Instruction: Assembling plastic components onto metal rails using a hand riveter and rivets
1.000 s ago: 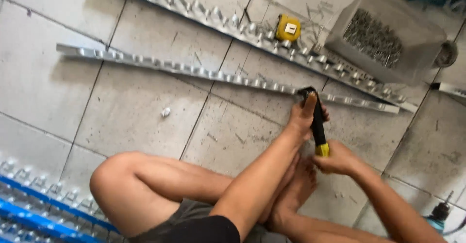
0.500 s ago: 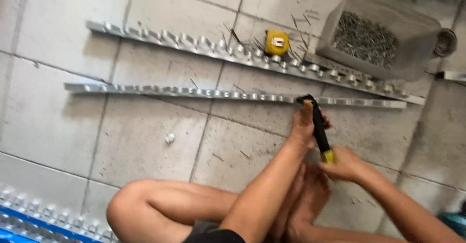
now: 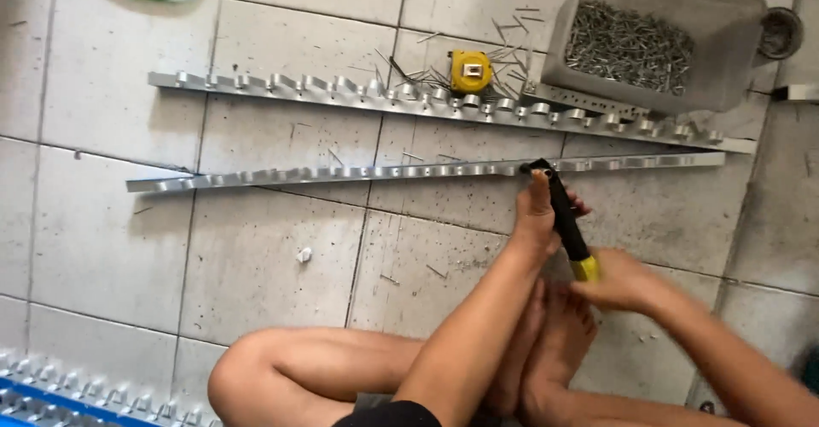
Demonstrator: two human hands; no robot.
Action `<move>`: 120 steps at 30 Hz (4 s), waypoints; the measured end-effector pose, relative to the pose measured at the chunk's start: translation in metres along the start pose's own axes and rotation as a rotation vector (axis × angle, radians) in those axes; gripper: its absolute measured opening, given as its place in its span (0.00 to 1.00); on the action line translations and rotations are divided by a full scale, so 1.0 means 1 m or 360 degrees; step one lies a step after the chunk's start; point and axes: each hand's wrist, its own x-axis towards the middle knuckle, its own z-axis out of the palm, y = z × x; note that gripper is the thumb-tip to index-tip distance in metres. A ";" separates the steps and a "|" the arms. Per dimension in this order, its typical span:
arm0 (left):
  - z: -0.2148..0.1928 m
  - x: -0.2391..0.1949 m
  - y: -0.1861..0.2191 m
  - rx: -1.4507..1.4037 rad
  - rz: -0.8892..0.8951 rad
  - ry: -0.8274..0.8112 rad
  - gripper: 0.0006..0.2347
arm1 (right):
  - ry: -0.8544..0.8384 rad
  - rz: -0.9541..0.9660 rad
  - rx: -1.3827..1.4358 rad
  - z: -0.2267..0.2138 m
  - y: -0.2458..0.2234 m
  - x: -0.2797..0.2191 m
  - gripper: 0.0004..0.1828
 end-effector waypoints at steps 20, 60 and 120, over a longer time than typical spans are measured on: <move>0.011 -0.008 0.011 0.0454 0.0280 -0.0266 0.24 | 0.0461 -0.0036 0.0295 -0.009 -0.025 -0.044 0.20; 0.133 -0.140 0.109 0.3167 0.0824 -0.1225 0.20 | 0.0663 -0.1350 0.0650 -0.236 -0.083 -0.038 0.02; 0.030 -0.046 0.053 0.0033 0.0122 -0.0283 0.29 | -0.0010 -0.0056 0.0105 -0.019 -0.041 -0.009 0.10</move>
